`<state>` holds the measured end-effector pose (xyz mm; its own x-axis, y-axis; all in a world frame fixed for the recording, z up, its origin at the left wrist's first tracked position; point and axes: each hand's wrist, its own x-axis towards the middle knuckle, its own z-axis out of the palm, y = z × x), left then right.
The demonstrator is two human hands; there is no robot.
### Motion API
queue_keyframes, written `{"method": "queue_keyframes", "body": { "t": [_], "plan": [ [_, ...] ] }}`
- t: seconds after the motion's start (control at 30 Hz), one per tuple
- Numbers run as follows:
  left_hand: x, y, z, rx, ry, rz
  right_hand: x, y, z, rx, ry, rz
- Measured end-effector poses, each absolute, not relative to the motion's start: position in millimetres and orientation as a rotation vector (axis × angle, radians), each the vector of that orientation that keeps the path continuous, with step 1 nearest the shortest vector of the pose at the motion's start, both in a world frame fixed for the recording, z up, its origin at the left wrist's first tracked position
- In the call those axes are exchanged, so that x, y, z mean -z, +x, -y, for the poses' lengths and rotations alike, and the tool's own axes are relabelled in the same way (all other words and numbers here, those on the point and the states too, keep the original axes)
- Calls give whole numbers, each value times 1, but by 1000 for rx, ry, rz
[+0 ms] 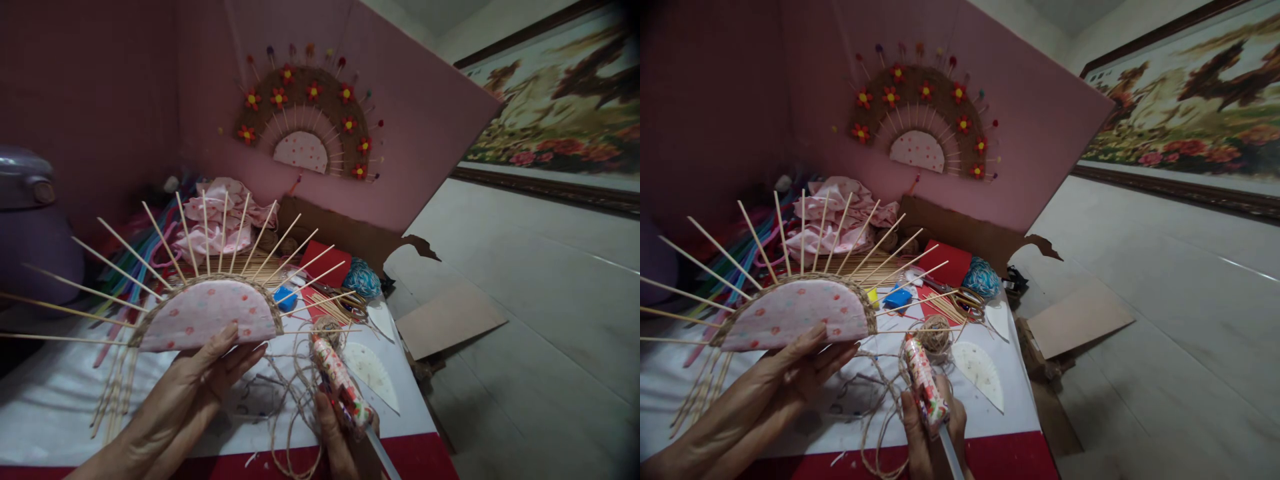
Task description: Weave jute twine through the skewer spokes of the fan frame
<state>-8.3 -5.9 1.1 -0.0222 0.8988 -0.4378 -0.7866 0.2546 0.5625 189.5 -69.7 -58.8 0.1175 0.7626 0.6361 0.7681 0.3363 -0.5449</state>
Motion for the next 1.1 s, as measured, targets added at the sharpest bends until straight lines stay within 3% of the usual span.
{"method": "queue_keyframes", "body": {
  "t": [0.7,1.1],
  "plan": [
    [11,-14,6,-1302,336,-815,78,190,71,94,-1468,1609],
    [7,-12,4,-1355,277,-763,57,195,69,-127,-1512,1654]
  ]
}}
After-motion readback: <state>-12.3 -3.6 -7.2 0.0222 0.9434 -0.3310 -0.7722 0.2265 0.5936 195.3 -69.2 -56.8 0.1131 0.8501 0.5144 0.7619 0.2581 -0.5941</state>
